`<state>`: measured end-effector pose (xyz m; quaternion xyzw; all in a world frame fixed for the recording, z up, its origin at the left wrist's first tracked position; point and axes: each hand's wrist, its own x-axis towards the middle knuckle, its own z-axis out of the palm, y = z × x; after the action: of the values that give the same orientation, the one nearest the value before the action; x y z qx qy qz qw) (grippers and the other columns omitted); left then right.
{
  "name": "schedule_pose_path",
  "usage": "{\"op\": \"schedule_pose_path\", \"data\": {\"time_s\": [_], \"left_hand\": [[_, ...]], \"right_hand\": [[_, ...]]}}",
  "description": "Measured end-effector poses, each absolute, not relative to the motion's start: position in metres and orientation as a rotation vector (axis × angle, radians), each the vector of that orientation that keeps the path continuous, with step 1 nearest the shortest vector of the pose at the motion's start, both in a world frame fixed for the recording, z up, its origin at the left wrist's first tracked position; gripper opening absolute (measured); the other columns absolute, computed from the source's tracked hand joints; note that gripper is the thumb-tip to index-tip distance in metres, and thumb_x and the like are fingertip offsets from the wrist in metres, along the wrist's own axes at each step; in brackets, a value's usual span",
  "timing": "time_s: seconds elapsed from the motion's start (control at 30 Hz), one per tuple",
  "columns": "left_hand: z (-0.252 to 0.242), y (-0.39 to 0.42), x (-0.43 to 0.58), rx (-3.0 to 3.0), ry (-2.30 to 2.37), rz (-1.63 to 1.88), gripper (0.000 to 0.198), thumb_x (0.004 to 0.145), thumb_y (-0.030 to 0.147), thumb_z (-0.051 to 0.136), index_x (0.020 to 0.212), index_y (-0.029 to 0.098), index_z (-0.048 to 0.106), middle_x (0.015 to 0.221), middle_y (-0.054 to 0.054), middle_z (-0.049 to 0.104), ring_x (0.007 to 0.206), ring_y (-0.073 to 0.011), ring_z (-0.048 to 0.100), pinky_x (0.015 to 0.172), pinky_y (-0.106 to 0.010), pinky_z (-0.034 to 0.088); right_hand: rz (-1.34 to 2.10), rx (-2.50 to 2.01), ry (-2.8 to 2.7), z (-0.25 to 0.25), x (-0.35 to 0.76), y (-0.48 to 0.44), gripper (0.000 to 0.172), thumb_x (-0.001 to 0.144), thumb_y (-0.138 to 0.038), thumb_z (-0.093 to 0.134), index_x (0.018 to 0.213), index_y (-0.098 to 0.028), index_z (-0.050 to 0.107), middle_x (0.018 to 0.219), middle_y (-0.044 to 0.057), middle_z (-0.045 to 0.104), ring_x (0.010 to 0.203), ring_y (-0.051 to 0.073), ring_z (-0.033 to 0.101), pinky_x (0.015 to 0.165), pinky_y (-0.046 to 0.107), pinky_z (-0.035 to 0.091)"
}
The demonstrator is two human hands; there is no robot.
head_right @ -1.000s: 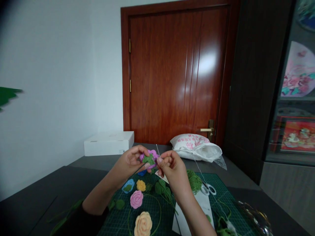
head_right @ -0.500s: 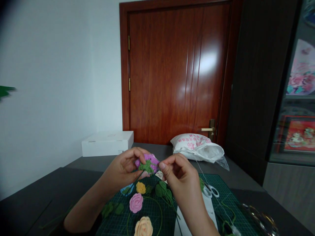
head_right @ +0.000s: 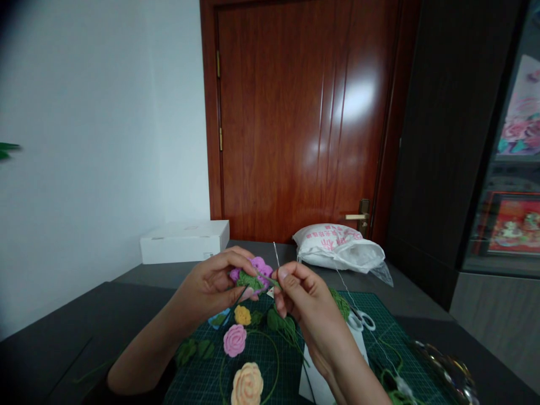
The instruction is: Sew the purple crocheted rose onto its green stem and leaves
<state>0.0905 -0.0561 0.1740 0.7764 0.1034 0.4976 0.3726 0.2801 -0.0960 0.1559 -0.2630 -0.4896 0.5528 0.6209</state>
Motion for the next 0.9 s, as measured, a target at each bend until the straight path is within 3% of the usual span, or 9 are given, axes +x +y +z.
{"op": "schedule_pose_path", "data": {"time_s": [0.43, 0.9], "left_hand": [[0.1729, -0.0546, 0.0904, 1.845, 0.292, 1.213, 0.031, 0.074, 0.01, 0.077, 0.1, 0.018, 0.062, 0.1, -0.004, 0.061, 0.087, -0.0175, 0.064, 0.075, -0.033, 0.056], [0.1747, -0.0559, 0.0868, 1.928, 0.353, 1.205, 0.032, 0.074, 0.013, 0.077, 0.101, 0.017, 0.06, 0.099, -0.005, 0.061, 0.088, -0.0183, 0.061, 0.077, -0.033, 0.052]], "right_hand": [[1.209, -0.607, -1.177, 0.1549, 0.2824, -0.0959, 0.027, 0.078, -0.043, 0.079, 0.08, -0.018, 0.069, 0.07, -0.002, 0.059, 0.063, 0.009, 0.051, 0.061, 0.02, 0.041], [0.929, -0.717, -1.311, 0.1536, 0.2868, -0.092, 0.026, 0.082, -0.044, 0.074, 0.082, -0.02, 0.066, 0.063, -0.004, 0.054, 0.053, 0.009, 0.048, 0.05, 0.021, 0.037]]}}
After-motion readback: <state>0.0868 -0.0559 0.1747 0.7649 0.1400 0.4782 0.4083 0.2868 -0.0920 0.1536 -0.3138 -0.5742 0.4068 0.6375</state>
